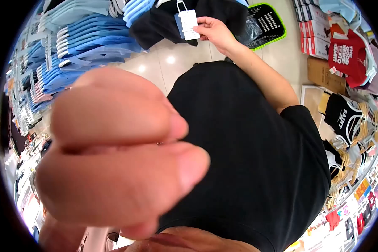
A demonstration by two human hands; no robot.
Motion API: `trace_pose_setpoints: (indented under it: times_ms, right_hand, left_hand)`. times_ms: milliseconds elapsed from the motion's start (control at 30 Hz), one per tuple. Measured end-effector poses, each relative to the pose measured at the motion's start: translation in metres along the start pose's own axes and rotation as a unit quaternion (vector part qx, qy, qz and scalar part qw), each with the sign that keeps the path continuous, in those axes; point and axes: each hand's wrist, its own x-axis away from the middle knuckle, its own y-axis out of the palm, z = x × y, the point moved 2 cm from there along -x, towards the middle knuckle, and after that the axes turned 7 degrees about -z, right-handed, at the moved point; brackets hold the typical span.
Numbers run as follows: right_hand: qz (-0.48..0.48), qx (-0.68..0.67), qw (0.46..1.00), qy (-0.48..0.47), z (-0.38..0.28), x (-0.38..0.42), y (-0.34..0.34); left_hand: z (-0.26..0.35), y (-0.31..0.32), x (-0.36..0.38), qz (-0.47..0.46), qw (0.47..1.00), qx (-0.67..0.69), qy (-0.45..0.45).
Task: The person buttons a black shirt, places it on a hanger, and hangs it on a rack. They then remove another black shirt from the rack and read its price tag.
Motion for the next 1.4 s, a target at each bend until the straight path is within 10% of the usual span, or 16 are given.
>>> trace_pose_setpoints:
  times_ms: [533, 733, 833, 967, 1100, 1400]
  right_hand:
    - [-0.002, -0.009, 1.0, 0.006, 0.002, -0.002, -0.001]
    - [0.005, -0.016, 1.0, 0.004, 0.002, 0.001, -0.002]
    - [0.007, -0.044, 0.999, -0.009, 0.006, 0.002, -0.008]
    - [0.027, -0.036, 0.999, -0.008, 0.005, 0.007, -0.009]
    - [0.036, -0.002, 0.999, -0.001, 0.024, 0.0, -0.021]
    - [0.347, 0.194, 0.918, 0.004, 0.101, 0.01, -0.159]
  left_hand:
    - [-0.007, 0.0, -0.017, -0.164, 0.974, 0.135, 0.074]
    - [-0.023, 0.01, 0.026, 0.037, 0.985, 0.164, 0.036]
    - [-0.066, 0.015, 0.072, 0.042, 0.991, 0.05, -0.12]
    - [-0.169, 0.039, 0.175, 0.175, 0.869, 0.155, -0.437]
    - [-0.24, 0.065, 0.324, 0.11, 0.769, -0.004, -0.63]
    - [-0.235, 0.082, 0.475, 0.1, 0.634, -0.006, -0.767]
